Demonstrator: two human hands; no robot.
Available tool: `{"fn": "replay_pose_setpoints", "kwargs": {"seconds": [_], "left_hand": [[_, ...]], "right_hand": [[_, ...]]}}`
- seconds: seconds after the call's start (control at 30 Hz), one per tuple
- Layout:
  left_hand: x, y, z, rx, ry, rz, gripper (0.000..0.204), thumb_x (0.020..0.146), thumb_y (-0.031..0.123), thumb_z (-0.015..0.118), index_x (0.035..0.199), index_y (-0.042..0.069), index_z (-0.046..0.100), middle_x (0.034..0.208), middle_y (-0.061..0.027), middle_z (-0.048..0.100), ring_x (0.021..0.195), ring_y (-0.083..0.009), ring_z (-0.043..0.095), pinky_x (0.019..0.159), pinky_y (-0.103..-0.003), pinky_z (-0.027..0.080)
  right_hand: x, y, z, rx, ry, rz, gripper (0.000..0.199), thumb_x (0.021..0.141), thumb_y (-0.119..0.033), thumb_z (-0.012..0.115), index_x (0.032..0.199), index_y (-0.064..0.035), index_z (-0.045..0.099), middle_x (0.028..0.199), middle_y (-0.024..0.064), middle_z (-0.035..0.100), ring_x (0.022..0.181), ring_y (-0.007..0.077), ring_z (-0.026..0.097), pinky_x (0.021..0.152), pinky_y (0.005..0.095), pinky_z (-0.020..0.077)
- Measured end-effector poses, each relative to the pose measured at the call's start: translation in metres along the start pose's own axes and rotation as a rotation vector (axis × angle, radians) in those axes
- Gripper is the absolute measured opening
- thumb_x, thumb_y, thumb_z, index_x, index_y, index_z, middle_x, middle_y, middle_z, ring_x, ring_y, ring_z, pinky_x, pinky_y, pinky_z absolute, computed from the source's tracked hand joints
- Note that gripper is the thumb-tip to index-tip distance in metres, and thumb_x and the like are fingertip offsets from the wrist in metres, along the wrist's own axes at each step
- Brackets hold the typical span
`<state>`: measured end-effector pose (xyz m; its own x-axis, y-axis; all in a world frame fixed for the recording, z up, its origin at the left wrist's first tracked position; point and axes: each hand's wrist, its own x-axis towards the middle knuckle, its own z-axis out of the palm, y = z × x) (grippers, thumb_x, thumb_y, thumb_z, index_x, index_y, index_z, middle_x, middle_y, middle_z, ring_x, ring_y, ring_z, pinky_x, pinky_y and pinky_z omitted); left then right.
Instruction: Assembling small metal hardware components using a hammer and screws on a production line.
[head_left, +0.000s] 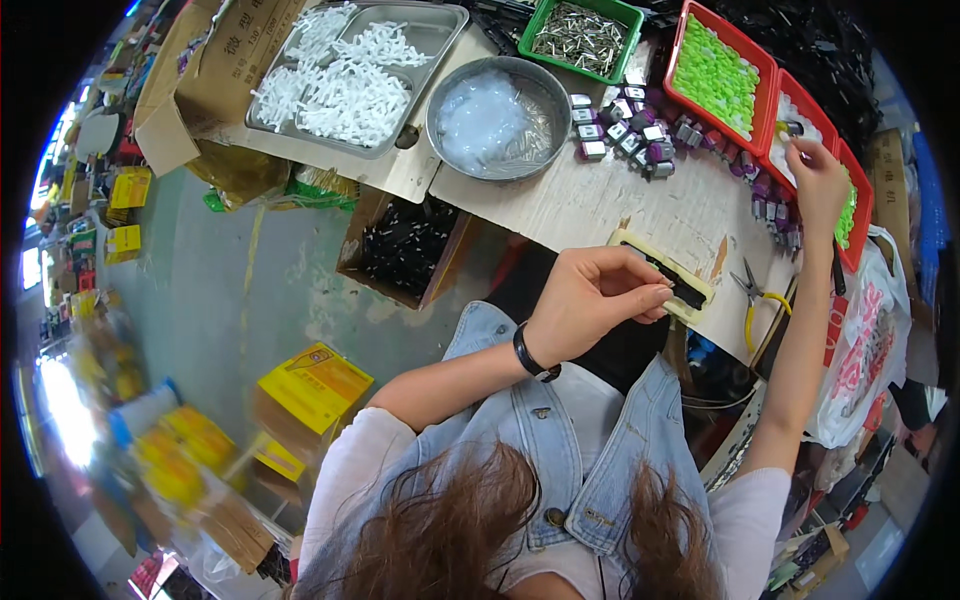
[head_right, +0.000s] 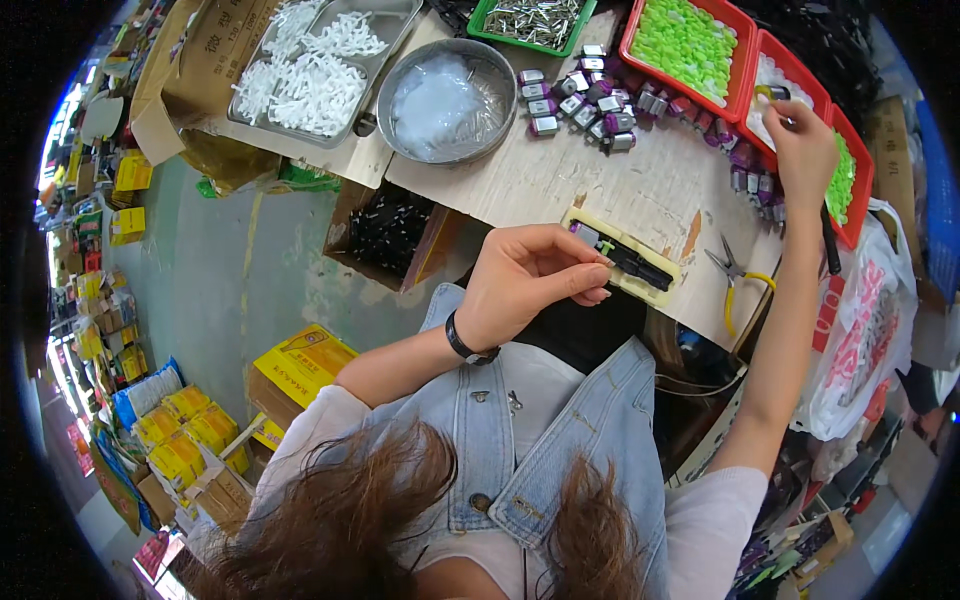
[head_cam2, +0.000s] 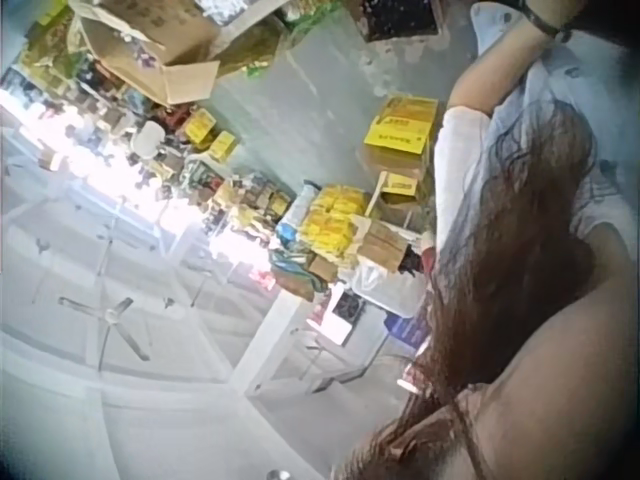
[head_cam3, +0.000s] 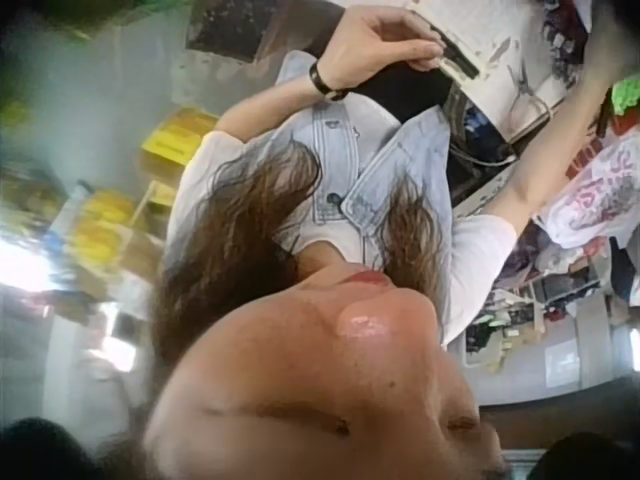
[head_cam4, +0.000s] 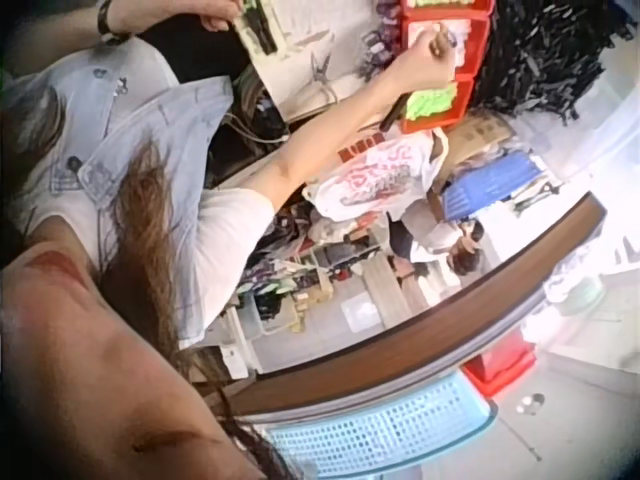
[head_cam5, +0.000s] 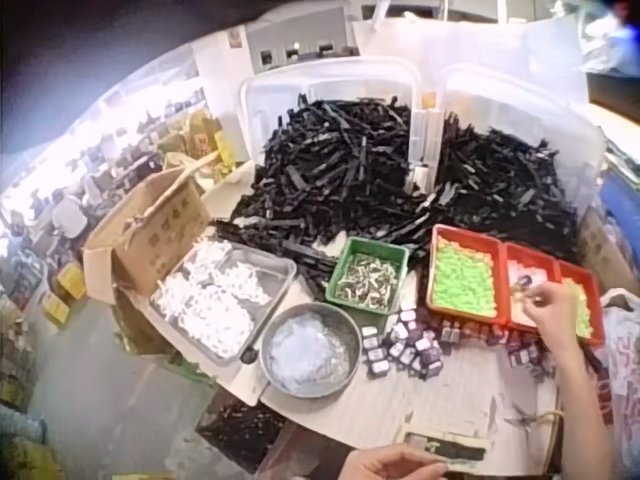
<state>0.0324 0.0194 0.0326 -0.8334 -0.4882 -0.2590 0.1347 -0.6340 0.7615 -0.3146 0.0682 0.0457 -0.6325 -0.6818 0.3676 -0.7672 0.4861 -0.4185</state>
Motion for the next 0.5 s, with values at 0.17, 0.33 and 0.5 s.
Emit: {"fn": "replay_pose_setpoints", "kwargs": {"seconds": [0.17, 0.33, 0.5], "left_hand": [[0.002, 0.0, 0.007, -0.056, 0.041, 0.033, 0.014, 0.086, 0.003, 0.069, 0.096, -0.006, 0.065, 0.085, -0.0115, 0.069, 0.076, -0.0148, 0.068, 0.071, -0.027, 0.057], [0.002, -0.006, 0.015, -0.066, 0.007, -0.006, 0.014, 0.086, 0.004, 0.069, 0.096, -0.005, 0.064, 0.085, -0.0111, 0.069, 0.075, -0.0137, 0.067, 0.07, -0.027, 0.056], [0.003, -0.004, 0.021, -0.081, 0.011, -0.039, 0.014, 0.086, 0.003, 0.068, 0.096, -0.005, 0.063, 0.086, -0.0119, 0.069, 0.076, -0.0148, 0.067, 0.071, -0.028, 0.057]], "right_hand": [[-0.128, -0.111, -0.02, 0.931, -0.483, 0.236, 0.004, 0.083, 0.002, 0.064, 0.087, 0.0028, 0.064, 0.089, 0.0093, 0.07, 0.078, 0.012, 0.066, 0.075, 0.0247, 0.0525], [-0.16, -0.127, -0.026, 1.016, -0.398, 0.276, 0.009, 0.078, 0.01, 0.062, 0.083, 0.0042, 0.057, 0.094, 0.0179, 0.068, 0.087, 0.0167, 0.066, 0.08, 0.0274, 0.053], [-0.168, -0.115, -0.026, 1.046, -0.382, 0.184, 0.012, 0.077, 0.011, 0.063, 0.084, 0.0035, 0.056, 0.094, 0.018, 0.067, 0.088, 0.0174, 0.065, 0.08, 0.0278, 0.052]]}}
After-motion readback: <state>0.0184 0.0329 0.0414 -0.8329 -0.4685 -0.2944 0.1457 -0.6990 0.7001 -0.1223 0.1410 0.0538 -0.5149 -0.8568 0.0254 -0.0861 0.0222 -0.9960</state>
